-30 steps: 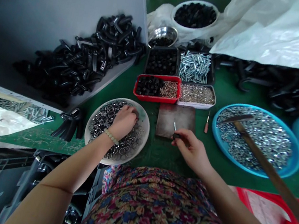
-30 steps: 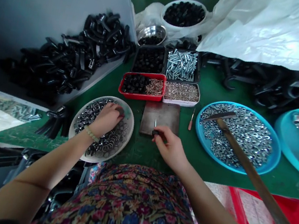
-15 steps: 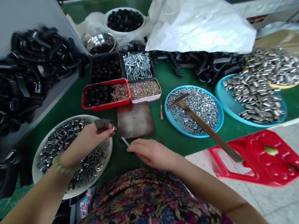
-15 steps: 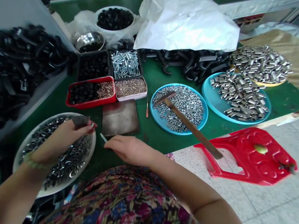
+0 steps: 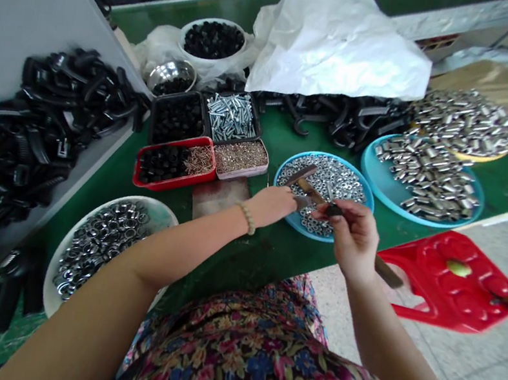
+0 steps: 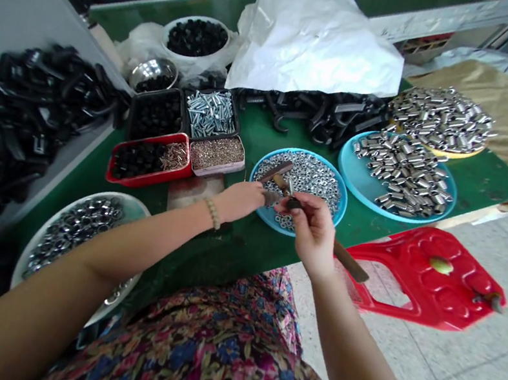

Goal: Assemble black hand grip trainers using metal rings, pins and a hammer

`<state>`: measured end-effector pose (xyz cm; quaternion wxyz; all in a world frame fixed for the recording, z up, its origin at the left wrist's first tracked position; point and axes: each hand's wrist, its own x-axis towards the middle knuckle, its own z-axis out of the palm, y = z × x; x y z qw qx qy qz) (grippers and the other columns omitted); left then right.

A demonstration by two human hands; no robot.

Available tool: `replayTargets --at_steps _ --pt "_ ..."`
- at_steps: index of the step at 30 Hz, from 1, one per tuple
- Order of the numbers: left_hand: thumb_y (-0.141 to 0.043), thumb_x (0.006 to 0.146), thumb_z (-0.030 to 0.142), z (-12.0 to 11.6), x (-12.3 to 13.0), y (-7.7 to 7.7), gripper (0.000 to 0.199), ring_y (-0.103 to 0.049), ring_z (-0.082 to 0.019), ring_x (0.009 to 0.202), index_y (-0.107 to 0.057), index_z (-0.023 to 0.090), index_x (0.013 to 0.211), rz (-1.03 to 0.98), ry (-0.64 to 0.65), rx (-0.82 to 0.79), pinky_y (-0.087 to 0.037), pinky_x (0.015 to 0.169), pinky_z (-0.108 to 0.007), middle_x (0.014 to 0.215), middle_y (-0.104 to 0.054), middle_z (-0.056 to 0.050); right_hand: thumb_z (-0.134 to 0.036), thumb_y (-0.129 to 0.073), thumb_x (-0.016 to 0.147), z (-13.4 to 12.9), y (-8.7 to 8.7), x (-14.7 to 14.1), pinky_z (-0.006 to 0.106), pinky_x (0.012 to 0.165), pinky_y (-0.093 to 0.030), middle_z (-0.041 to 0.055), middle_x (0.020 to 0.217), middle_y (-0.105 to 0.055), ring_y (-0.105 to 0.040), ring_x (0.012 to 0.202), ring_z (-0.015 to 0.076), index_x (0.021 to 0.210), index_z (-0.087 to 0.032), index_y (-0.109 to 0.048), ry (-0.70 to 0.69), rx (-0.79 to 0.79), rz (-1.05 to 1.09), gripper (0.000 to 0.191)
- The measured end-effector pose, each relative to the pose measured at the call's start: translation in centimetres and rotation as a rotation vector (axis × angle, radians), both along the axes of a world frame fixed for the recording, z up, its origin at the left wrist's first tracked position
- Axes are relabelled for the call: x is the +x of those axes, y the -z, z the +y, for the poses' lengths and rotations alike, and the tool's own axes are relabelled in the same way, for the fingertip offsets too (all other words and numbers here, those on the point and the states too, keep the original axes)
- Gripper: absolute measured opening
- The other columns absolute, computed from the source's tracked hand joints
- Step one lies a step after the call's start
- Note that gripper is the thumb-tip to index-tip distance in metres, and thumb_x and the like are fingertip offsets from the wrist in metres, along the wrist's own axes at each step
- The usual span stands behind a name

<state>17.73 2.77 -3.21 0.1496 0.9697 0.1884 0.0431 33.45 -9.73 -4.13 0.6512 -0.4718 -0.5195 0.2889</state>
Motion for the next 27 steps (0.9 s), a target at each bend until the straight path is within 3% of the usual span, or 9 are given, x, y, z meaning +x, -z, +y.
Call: replayTargets --at_steps 2,4,8,12,15,18,23,25,27 --pt "-0.048 0.089 0.009 0.6 1.6 0.9 0.019 -0.064 -0.023 0.089 -0.067 0.011 0.093 0.123 0.162 0.18 -0.048 0.073 -0.033 0.083 -0.068 -0.012 -0.025 -0.059 0.09 -0.1 -0.2 0.6 0.034 0.076 -0.059 0.0025 0.095 -0.071 -0.072 0.08 0.0162 0.109 -0.025 -0.056 0.028 -0.023 0.041 0.019" --pt "-0.048 0.089 0.009 0.8 2.3 1.3 0.02 -0.064 -0.023 0.085 -0.068 0.011 0.086 0.153 0.242 0.265 -0.047 0.069 -0.032 0.081 -0.068 -0.011 -0.028 -0.061 0.09 -0.2 -0.2 0.7 0.036 0.077 -0.059 0.0026 0.095 -0.071 -0.072 0.08 0.0166 0.108 -0.025 -0.056 0.024 -0.048 0.054 0.02" --pt "-0.046 0.089 0.009 0.6 3.1 1.5 0.022 -0.067 -0.021 0.08 -0.068 0.01 0.086 0.182 0.21 0.265 -0.046 0.068 -0.031 0.085 -0.068 -0.012 -0.027 -0.06 0.09 -0.2 0.1 -0.3 0.036 0.077 -0.059 0.0022 0.095 -0.071 -0.071 0.08 0.0162 0.108 -0.025 -0.056 -0.025 -0.078 0.081 0.019" --pt "-0.046 0.09 0.014 0.8 4.2 2.0 0.024 -0.067 -0.023 0.08 -0.068 0.009 0.085 0.161 0.144 0.119 -0.048 0.071 -0.033 0.088 -0.069 -0.015 -0.029 -0.06 0.09 -0.1 -0.1 -1.4 0.037 0.077 -0.06 0.0033 0.096 -0.071 -0.071 0.081 0.0171 0.108 -0.025 -0.056 -0.038 -0.101 0.087 0.019" --pt "-0.051 0.086 0.012 1.2 3.5 1.5 0.019 -0.066 -0.022 0.082 -0.067 0.009 0.078 0.021 -0.043 -0.117 -0.048 0.075 -0.032 0.092 -0.067 -0.015 -0.028 -0.059 0.091 -0.4 -0.4 -1.9 0.036 0.076 -0.06 0.0033 0.095 -0.071 -0.071 0.08 0.0166 0.107 -0.025 -0.056 -0.057 -0.104 0.09 0.017" --pt "-0.056 0.086 0.018 0.9 0.9 0.3 0.012 -0.065 -0.018 0.079 -0.066 0.011 0.082 -0.213 -0.266 -0.445 -0.05 0.076 -0.029 0.088 -0.068 -0.01 -0.026 -0.056 0.092 -0.9 -0.3 -2.6 0.034 0.077 -0.059 0.0029 0.096 -0.07 -0.071 0.08 0.0155 0.109 -0.025 -0.056 -0.128 -0.136 0.061 0.017" --pt "-0.066 0.081 0.02 -2.2 -5.0 -1.2 0.009 -0.065 -0.009 0.073 -0.061 0.012 0.079 -0.885 -0.752 -1.442 -0.053 0.076 -0.022 0.082 -0.069 -0.004 -0.025 -0.05 0.095 -0.5 0.1 -5.0 0.032 0.078 -0.058 0.0034 0.096 -0.069 -0.071 0.083 0.0145 0.113 -0.025 -0.055 -0.334 -0.182 -0.052 0.019" --pt "-0.072 0.075 0.017 -3.6 -6.8 -1.6 0.012 -0.066 -0.009 0.073 -0.061 0.012 0.075 -1.018 -0.819 -1.621 -0.054 0.074 -0.02 0.082 -0.07 -0.004 -0.025 -0.05 0.094 0.1 0.1 -6.0 0.031 0.079 -0.058 0.0034 0.096 -0.069 -0.071 0.083 0.0145 0.114 -0.025 -0.055 -0.4 -0.2 -0.069 0.021" --pt "-0.075 0.072 0.016 -4.5 -8.3 -1.9 0.016 -0.066 -0.008 0.072 -0.064 0.013 0.081 -1.068 -0.827 -1.663 -0.054 0.071 -0.019 0.083 -0.071 -0.003 -0.025 -0.051 0.094 0.7 -0.3 -6.6 0.031 0.078 -0.058 0.0037 0.096 -0.069 -0.071 0.084 0.015 0.114 -0.024 -0.055 -0.47 -0.229 -0.092 0.021"
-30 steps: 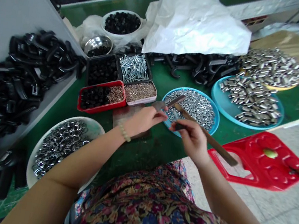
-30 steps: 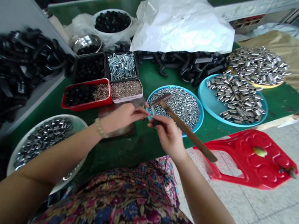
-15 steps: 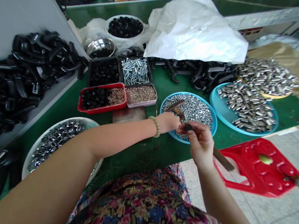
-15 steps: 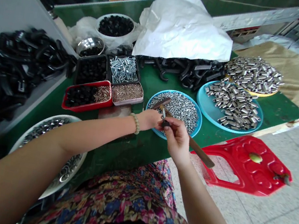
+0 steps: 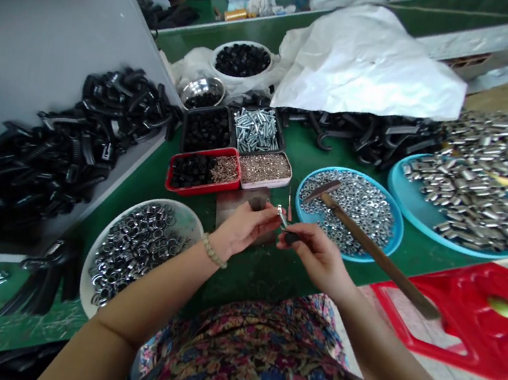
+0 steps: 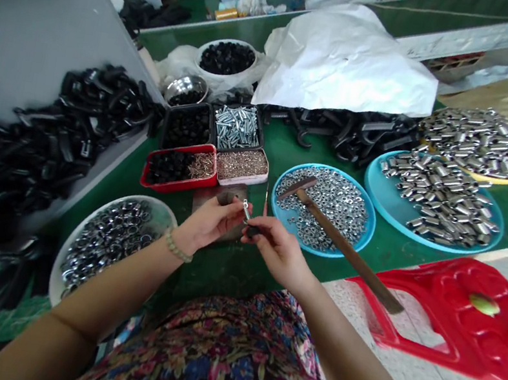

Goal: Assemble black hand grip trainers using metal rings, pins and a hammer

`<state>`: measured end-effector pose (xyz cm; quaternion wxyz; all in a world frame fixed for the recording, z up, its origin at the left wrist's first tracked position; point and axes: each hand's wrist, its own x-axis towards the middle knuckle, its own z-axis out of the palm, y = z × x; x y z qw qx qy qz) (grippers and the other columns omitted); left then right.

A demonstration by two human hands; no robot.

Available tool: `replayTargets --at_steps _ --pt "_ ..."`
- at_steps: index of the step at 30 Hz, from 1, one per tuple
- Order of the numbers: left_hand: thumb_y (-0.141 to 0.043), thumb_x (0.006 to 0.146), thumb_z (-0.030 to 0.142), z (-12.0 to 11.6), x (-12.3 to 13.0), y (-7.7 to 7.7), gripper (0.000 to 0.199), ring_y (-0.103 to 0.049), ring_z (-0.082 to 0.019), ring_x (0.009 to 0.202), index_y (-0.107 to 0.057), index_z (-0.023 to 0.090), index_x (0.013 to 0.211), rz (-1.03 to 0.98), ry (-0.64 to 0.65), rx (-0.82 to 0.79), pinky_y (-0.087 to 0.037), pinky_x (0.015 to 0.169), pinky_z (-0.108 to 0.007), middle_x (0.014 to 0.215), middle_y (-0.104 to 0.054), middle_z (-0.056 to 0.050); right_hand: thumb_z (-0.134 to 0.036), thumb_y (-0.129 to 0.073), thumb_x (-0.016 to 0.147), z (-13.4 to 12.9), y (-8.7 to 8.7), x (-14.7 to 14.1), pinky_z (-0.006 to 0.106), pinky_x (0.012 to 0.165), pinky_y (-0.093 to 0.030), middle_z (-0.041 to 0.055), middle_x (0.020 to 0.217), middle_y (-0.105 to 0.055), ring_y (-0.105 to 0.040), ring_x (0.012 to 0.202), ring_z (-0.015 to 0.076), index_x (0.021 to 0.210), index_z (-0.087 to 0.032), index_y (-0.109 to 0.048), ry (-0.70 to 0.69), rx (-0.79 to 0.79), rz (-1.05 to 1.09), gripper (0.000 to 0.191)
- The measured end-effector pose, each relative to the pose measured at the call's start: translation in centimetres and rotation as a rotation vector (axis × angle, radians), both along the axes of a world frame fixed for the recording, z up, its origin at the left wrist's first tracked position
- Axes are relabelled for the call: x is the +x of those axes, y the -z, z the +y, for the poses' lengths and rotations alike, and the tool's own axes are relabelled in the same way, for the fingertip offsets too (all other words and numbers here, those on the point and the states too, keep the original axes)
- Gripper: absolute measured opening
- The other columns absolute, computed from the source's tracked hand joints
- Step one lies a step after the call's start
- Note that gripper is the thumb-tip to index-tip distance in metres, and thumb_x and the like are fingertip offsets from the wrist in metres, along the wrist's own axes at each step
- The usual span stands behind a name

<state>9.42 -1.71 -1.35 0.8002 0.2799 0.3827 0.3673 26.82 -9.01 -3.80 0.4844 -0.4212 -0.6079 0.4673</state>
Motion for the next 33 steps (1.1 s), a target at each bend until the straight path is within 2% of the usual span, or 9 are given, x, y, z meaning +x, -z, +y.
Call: replayTargets --at_steps 3,7,14,16,20,22,25,28,33 --pt "-0.076 0.072 0.017 -0.4 -2.1 -0.3 0.027 -0.065 -0.007 0.071 -0.067 0.016 0.097 0.048 0.038 0.014 -0.054 0.072 -0.019 0.083 -0.07 -0.001 -0.023 -0.048 0.094 0.7 -1.5 -0.2 0.032 0.077 -0.057 0.0041 0.093 -0.069 -0.07 0.085 0.0157 0.114 -0.022 -0.056 -0.129 -0.028 -0.101 0.022" --pt "-0.075 0.072 0.019 -0.1 -4.8 -1.1 0.021 -0.062 -0.007 0.066 -0.07 0.012 0.091 0.211 0.272 0.065 -0.053 0.071 -0.021 0.079 -0.069 -0.002 -0.023 -0.049 0.093 1.2 -3.1 -0.7 0.033 0.081 -0.055 0.0044 0.092 -0.07 -0.067 0.088 0.016 0.112 -0.023 -0.06 -0.319 -0.064 -0.226 0.021" --pt "-0.071 0.076 0.025 -1.1 -7.2 -4.8 0.019 -0.064 -0.013 0.085 -0.07 0.017 0.094 0.466 0.191 0.667 -0.05 0.086 -0.03 0.09 -0.071 -0.003 -0.045 -0.067 0.082 1.3 -1.8 -4.7 0.021 0.051 -0.053 -0.0002 0.074 -0.066 -0.063 0.055 0.0108 0.097 -0.023 -0.057 -0.22 -0.325 0.506 0.028" --pt "-0.069 0.077 0.024 -1.5 -7.7 -5.1 0.017 -0.064 -0.013 0.086 -0.07 0.018 0.093 0.512 0.191 0.704 -0.05 0.086 -0.029 0.092 -0.071 -0.002 -0.042 -0.063 0.086 1.0 -1.9 -4.7 0.023 0.053 -0.054 0.0002 0.075 -0.067 -0.064 0.057 0.0114 0.099 -0.024 -0.059 -0.218 -0.27 0.4 0.022" --pt "-0.067 0.079 0.025 -1.6 -8.5 -4.4 0.015 -0.064 -0.011 0.07 -0.068 0.015 0.091 0.542 0.337 0.492 -0.053 0.074 -0.028 0.078 -0.069 -0.001 -0.027 -0.056 0.091 0.5 -2.5 -3.3 0.035 0.086 -0.056 0.0074 0.102 -0.071 -0.068 0.095 0.0194 0.11 -0.026 -0.066 -0.274 0.034 -0.165 0.022" --pt "-0.066 0.08 0.024 -1.5 -8.7 -4.2 0.013 -0.064 -0.012 0.068 -0.066 0.014 0.088 0.528 0.395 0.443 -0.054 0.072 -0.028 0.075 -0.067 -0.001 -0.025 -0.056 0.09 0.5 -2.4 -3.2 0.037 0.09 -0.055 0.008 0.106 -0.071 -0.067 0.1 0.0207 0.112 -0.026 -0.067 -0.298 0.076 -0.247 0.024" --pt "-0.065 0.081 0.02 -1.7 -8.7 -4.5 0.008 -0.065 -0.014 0.082 -0.064 0.014 0.086 0.524 0.347 0.646 -0.053 0.082 -0.031 0.086 -0.069 -0.003 -0.033 -0.058 0.09 0.8 -1.7 -4.3 0.029 0.067 -0.06 0.0044 0.085 -0.071 -0.069 0.073 0.016 0.105 -0.026 -0.064 -0.247 -0.139 0.089 0.018" --pt "-0.057 0.086 0.015 -2.2 -8.4 -4.7 0.008 -0.062 -0.016 0.101 -0.064 0.015 0.089 0.6 0.209 0.922 -0.049 0.095 -0.032 0.109 -0.066 -0.008 -0.041 -0.069 0.081 1.1 -1.4 -5.7 0.019 0.046 -0.052 -0.0014 0.071 -0.064 -0.058 0.049 0.0087 0.095 -0.027 -0.061 -0.216 -0.38 0.493 0.021" --pt "-0.042 0.085 0.001 -2.5 -8.6 -4.3 0.036 -0.053 -0.017 0.118 -0.064 0.015 0.11 0.832 0.093 1.156 -0.041 0.108 -0.034 0.138 -0.051 -0.012 -0.037 -0.08 0.071 1.5 -1.7 -6.2 0.017 0.044 -0.049 -0.0027 0.07 -0.062 -0.054 0.047 0.0067 0.091 -0.029 -0.063 -0.251 -0.518 0.634 0.028"
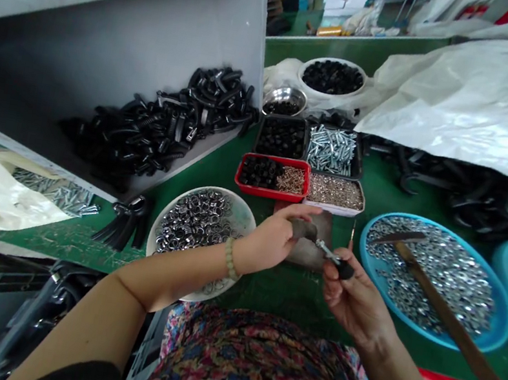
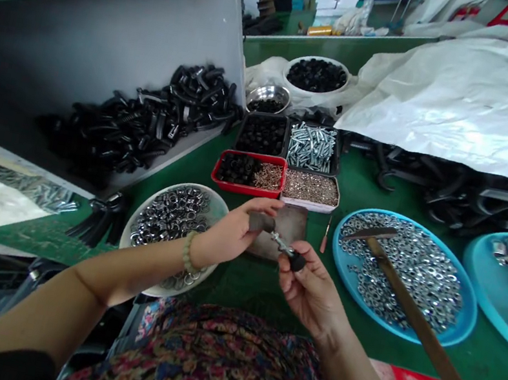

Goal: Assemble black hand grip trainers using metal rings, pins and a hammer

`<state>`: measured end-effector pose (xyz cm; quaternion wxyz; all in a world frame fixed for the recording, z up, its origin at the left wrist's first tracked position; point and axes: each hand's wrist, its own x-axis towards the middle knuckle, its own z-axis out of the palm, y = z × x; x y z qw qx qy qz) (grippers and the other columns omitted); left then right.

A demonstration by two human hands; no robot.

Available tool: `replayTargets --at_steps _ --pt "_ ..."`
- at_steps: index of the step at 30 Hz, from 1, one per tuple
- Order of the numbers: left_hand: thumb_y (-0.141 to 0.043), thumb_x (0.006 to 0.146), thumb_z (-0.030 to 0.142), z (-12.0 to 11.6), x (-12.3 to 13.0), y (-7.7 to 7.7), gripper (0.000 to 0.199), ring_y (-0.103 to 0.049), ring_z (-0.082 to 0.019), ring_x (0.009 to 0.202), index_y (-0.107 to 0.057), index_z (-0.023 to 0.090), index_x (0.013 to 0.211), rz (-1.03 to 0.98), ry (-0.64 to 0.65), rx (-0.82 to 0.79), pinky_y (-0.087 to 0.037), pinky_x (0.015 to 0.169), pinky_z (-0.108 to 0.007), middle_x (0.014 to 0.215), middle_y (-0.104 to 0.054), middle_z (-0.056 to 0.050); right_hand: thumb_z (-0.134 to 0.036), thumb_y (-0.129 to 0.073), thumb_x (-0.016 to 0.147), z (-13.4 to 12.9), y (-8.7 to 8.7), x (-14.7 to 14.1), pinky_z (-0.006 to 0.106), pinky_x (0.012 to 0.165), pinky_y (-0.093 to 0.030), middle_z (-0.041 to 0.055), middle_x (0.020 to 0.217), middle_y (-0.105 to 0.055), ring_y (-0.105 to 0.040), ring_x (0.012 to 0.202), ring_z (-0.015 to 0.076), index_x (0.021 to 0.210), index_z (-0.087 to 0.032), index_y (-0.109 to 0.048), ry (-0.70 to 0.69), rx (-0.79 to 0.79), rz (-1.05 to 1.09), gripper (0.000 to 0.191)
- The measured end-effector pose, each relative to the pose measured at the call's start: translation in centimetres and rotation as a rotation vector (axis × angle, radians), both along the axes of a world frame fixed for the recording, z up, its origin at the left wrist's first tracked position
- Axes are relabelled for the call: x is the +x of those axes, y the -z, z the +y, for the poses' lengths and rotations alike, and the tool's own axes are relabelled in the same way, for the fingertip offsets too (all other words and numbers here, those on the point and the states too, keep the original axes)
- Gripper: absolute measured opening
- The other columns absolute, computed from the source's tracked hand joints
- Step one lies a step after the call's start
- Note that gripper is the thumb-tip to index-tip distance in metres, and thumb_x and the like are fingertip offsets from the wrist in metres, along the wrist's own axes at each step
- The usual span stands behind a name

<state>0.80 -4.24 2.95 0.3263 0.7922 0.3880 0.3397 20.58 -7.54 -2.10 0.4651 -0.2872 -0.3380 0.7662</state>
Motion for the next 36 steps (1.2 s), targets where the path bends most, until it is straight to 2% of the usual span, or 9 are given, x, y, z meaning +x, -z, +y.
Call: replayTargets --at_steps 5,9,14,16,20,23,28,33,36 --pt "-0.04 0.087 0.003 0.2 -0.4 -0.7 0.036 -0.043 -0.018 0.13 -0.07 0.019 0.096 0.093 0.136 0.111 -0.033 0.113 -0.038 0.14 -0.049 -0.007 -0.036 -0.076 0.075 0.6 0.9 0.3 0.022 0.053 -0.054 -0.0011 0.072 -0.066 -0.062 0.057 0.0111 0.091 -0.027 -0.063 0.078 0.067 -0.098 0.022" --pt "-0.042 0.094 0.016 0.0 -0.5 -2.0 0.034 -0.052 -0.019 0.122 -0.056 0.015 0.125 0.075 0.02 -0.054 -0.039 0.109 -0.04 0.126 -0.06 -0.013 -0.034 -0.073 0.079 0.9 1.7 0.8 0.023 0.055 -0.054 -0.0009 0.076 -0.068 -0.063 0.06 0.0112 0.093 -0.027 -0.064 0.091 0.122 -0.119 0.018" --pt "-0.04 0.096 0.022 -1.0 -1.1 -3.9 0.031 -0.06 -0.015 0.111 -0.064 0.021 0.115 0.04 0.439 -0.227 -0.047 0.099 -0.029 0.108 -0.069 -0.009 -0.036 -0.073 0.078 1.2 2.5 1.2 0.025 0.059 -0.056 0.0 0.078 -0.069 -0.066 0.064 0.0131 0.093 -0.027 -0.065 0.079 0.139 -0.188 0.02" --pt "-0.044 0.095 0.023 -0.6 -1.3 -3.4 0.028 -0.059 -0.017 0.113 -0.066 0.02 0.112 0.003 0.366 -0.229 -0.047 0.098 -0.03 0.111 -0.068 -0.01 -0.037 -0.074 0.077 1.3 2.6 0.8 0.025 0.061 -0.056 -0.0002 0.08 -0.07 -0.067 0.065 0.0129 0.093 -0.026 -0.064 0.091 0.132 -0.189 0.022" --pt "-0.052 0.09 0.027 1.5 -1.4 -0.4 0.028 -0.065 -0.017 0.09 -0.066 0.015 0.111 0.017 -0.03 -0.427 -0.052 0.084 -0.034 0.093 -0.07 -0.008 -0.039 -0.076 0.075 1.5 2.0 -0.4 0.026 0.06 -0.057 0.0003 0.077 -0.071 -0.068 0.063 0.013 0.091 -0.022 -0.061 0.055 0.099 -0.156 0.028" --pt "-0.061 0.084 0.027 2.2 -1.2 1.2 0.024 -0.062 -0.013 0.07 -0.068 0.014 0.103 -0.028 -0.038 -0.593 -0.052 0.073 -0.03 0.076 -0.068 -0.002 -0.039 -0.076 0.075 1.4 1.6 -0.7 0.026 0.059 -0.057 0.0004 0.076 -0.071 -0.069 0.062 0.0128 0.091 -0.021 -0.059 0.016 0.091 -0.126 0.03" --pt "-0.067 0.076 0.019 1.8 -1.0 1.5 0.019 -0.062 -0.011 0.074 -0.065 0.014 0.094 -0.245 0.031 -0.716 -0.051 0.077 -0.028 0.082 -0.067 -0.001 -0.036 -0.075 0.077 0.7 1.7 -0.4 0.021 0.059 -0.056 -0.0007 0.077 -0.071 -0.069 0.062 0.0103 0.093 -0.021 -0.058 -0.031 0.049 -0.063 0.028" --pt "-0.066 0.076 0.013 1.2 -0.5 1.6 0.005 -0.063 -0.013 0.086 -0.062 0.016 0.079 -0.187 0.027 -0.547 -0.049 0.089 -0.032 0.086 -0.068 -0.002 -0.039 -0.074 0.077 0.1 1.6 -0.7 0.026 0.062 -0.058 0.0003 0.078 -0.071 -0.07 0.064 0.0128 0.093 -0.021 -0.057 0.036 0.088 -0.139 0.029" --pt "-0.054 0.079 0.006 0.7 -0.3 2.0 0.014 -0.063 -0.015 0.097 -0.061 0.016 0.072 -0.135 -0.024 -0.393 -0.047 0.095 -0.033 0.103 -0.069 -0.005 -0.036 -0.073 0.079 0.2 1.2 -0.7 0.027 0.066 -0.058 0.0016 0.082 -0.072 -0.071 0.068 0.0136 0.095 -0.021 -0.058 0.054 0.126 -0.157 0.027"
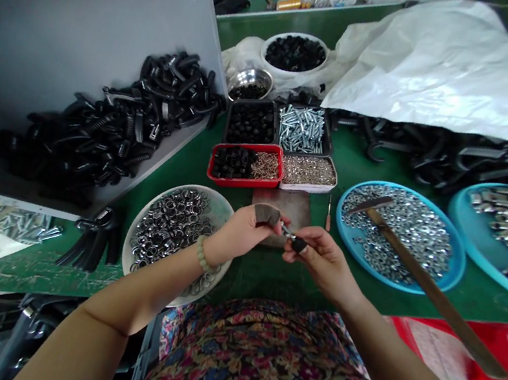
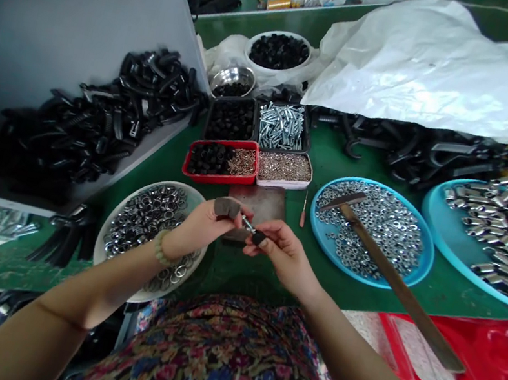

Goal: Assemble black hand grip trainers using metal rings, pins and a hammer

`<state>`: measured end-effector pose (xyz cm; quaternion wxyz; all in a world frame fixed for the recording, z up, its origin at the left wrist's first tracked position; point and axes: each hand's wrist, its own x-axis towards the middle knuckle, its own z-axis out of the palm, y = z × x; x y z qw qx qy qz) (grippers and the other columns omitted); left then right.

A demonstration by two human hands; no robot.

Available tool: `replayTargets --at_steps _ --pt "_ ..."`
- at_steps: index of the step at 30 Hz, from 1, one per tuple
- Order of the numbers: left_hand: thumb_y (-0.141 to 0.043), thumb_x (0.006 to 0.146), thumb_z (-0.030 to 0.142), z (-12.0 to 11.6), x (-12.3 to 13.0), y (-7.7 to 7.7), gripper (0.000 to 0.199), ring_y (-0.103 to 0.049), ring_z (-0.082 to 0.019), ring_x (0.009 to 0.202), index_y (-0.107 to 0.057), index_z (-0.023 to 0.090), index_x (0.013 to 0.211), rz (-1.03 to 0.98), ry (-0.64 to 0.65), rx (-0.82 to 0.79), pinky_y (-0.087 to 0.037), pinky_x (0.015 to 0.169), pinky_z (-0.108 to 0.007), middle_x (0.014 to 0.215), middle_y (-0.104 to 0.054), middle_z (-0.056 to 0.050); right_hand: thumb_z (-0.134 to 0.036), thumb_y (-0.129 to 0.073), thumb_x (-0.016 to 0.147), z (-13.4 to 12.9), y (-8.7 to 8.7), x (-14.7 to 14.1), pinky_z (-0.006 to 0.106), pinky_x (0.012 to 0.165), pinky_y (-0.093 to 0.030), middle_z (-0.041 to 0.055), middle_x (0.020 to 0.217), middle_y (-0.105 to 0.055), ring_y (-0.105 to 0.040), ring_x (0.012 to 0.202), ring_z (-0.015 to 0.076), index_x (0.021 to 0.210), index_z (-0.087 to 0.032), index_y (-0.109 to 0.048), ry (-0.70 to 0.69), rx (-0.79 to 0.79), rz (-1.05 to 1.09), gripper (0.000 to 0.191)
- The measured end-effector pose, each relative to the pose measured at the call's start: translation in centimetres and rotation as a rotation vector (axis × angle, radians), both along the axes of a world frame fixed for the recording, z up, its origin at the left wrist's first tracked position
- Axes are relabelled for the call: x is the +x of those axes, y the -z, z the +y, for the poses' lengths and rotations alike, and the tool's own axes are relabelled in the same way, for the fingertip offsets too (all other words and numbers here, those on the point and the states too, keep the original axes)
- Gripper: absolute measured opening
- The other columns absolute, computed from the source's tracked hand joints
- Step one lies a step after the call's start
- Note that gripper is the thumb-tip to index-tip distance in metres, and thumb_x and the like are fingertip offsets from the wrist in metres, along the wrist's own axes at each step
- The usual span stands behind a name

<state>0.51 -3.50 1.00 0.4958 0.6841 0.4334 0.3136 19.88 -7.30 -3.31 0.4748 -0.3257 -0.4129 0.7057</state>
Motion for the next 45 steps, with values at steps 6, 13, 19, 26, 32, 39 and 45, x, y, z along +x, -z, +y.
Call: replayTargets --at_steps 6,13,19,26,32,39,45 --pt "-0.042 0.083 0.003 0.1 -0.2 0.8 0.03 -0.054 -0.016 0.118 -0.069 0.017 0.083 0.107 -0.055 0.205 -0.037 0.108 -0.033 0.134 -0.055 -0.008 -0.032 -0.074 0.079 0.5 0.3 0.7 0.019 0.06 -0.055 -0.001 0.079 -0.071 -0.068 0.065 0.0093 0.095 -0.022 -0.059 -0.028 -0.112 0.195 0.024" --pt "-0.052 0.084 0.019 0.3 -0.1 -0.4 0.022 -0.061 -0.015 0.083 -0.07 0.014 0.096 -0.009 0.031 -0.324 -0.05 0.083 -0.031 0.092 -0.067 -0.007 -0.03 -0.068 0.085 0.3 1.0 1.1 0.018 0.062 -0.054 -0.001 0.081 -0.071 -0.069 0.066 0.0082 0.096 -0.022 -0.059 -0.137 -0.059 0.14 0.016" --pt "-0.076 0.07 0.032 0.3 -0.3 0.1 0.027 -0.056 -0.009 0.063 -0.07 0.012 0.086 -0.144 0.088 -0.67 -0.049 0.066 -0.025 0.075 -0.066 -0.004 -0.027 -0.059 0.09 -0.5 -1.1 2.3 0.03 0.085 -0.054 0.0049 0.096 -0.071 -0.067 0.091 0.0155 0.107 -0.023 -0.066 -0.22 0.306 -0.466 0.019" --pt "-0.07 0.075 0.021 -0.4 0.4 -1.0 0.007 -0.065 -0.015 0.089 -0.07 0.016 0.08 -0.235 0.103 -0.219 -0.05 0.089 -0.032 0.092 -0.071 -0.005 -0.031 -0.077 0.075 -0.9 0.0 0.9 0.015 0.056 -0.053 -0.0023 0.076 -0.066 -0.061 0.056 0.0056 0.096 -0.025 -0.064 -0.098 -0.241 0.233 0.025" --pt "-0.044 0.08 0.0 -0.2 0.4 -0.8 0.032 -0.056 -0.019 0.116 -0.071 0.016 0.085 0.097 0.026 0.204 -0.04 0.107 -0.038 0.133 -0.058 -0.009 -0.024 -0.084 0.066 -0.5 0.4 0.6 0.009 0.054 -0.05 -0.0038 0.073 -0.066 -0.059 0.054 0.0024 0.093 -0.026 -0.066 -0.057 -0.402 0.383 0.032" --pt "-0.042 0.086 0.005 -0.6 -0.2 -2.2 0.034 -0.046 -0.02 0.129 -0.072 0.02 0.09 0.115 0.251 0.28 -0.031 0.113 -0.041 0.137 -0.053 -0.006 -0.031 -0.08 0.071 -0.1 1.7 1.0 0.017 0.059 -0.052 -0.0017 0.073 -0.068 -0.062 0.059 0.0072 0.089 -0.025 -0.065 0.034 -0.225 0.18 0.024" --pt "-0.042 0.095 0.024 -1.5 -0.8 -3.6 0.042 -0.064 -0.018 0.101 -0.045 0.021 0.137 -0.068 0.377 -0.069 -0.046 0.096 -0.038 0.098 -0.071 -0.008 -0.035 -0.078 0.073 0.1 2.0 0.8 0.022 0.062 -0.054 0.001 0.079 -0.07 -0.066 0.065 0.011 0.091 -0.024 -0.065 -0.034 -0.16 0.063 0.025"
